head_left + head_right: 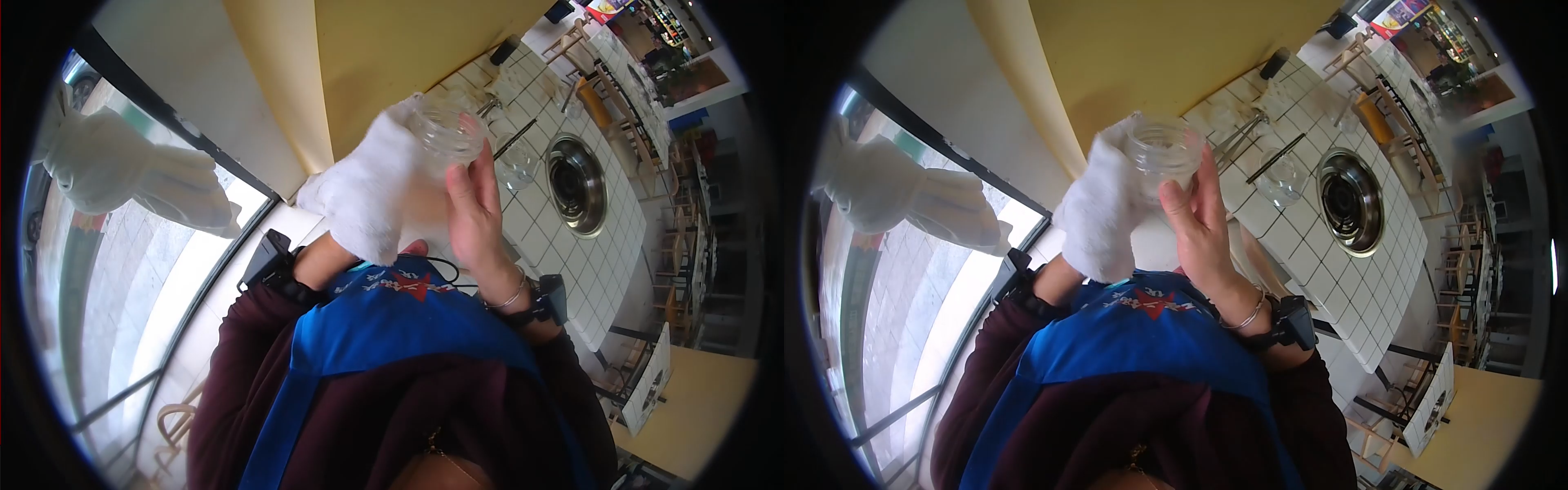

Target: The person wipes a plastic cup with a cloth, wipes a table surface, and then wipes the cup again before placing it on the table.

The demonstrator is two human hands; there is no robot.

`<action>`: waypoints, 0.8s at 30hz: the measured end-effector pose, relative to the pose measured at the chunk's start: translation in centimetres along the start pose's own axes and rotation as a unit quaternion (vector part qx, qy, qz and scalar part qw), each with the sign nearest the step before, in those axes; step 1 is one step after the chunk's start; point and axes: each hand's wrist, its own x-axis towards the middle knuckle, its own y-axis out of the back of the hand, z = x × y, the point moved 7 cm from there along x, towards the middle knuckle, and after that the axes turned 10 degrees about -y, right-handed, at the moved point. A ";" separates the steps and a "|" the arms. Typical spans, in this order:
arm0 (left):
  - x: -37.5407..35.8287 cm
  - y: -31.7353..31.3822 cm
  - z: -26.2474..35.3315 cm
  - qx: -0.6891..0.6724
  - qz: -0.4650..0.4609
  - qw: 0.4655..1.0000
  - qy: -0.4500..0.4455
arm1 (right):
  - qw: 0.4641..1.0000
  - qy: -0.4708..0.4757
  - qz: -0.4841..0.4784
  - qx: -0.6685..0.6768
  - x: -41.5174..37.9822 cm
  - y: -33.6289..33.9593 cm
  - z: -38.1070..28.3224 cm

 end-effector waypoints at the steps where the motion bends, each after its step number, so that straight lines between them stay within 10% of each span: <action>1: 0.7 1.0 0.1 0.021 0.009 1.000 -0.002 | 1.000 0.002 0.000 -0.001 -0.1 -0.1 -0.2; 4: 2.1 2.5 1.4 0.044 0.019 0.999 -0.025 | 0.996 0.005 -0.041 -0.078 -1.4 -1.6 -0.3; 6: 0.9 1.0 -0.3 -0.346 0.110 0.903 0.229 | 0.956 0.063 -0.042 -0.285 -1.3 -1.6 0.1; 7: -0.1 0.4 -1.1 -0.371 0.089 0.898 0.218 | 0.955 0.068 -0.033 -0.286 -1.3 -1.2 0.6; 16: -3.3 -2.1 -1.2 -0.219 -0.096 0.959 0.154 | 0.893 0.087 -0.067 -0.436 -3.0 -1.2 2.9; 18: -9.0 -6.2 -5.2 -0.569 0.010 0.721 0.395 | 0.867 0.134 -0.053 -0.476 -2.6 -1.2 2.5; 19: -9.1 -6.2 -5.4 -0.569 0.005 0.722 0.394 | 0.857 0.156 -0.046 -0.490 -2.2 -1.2 2.1; 22: -5.6 -5.2 -2.2 -0.144 -0.230 0.962 0.045 | 0.849 0.159 -0.021 -0.503 -1.1 0.1 2.0; 24: -6.0 -5.2 -1.9 -0.179 -0.190 0.961 0.088 | 0.864 0.134 -0.021 -0.485 -0.2 1.0 3.2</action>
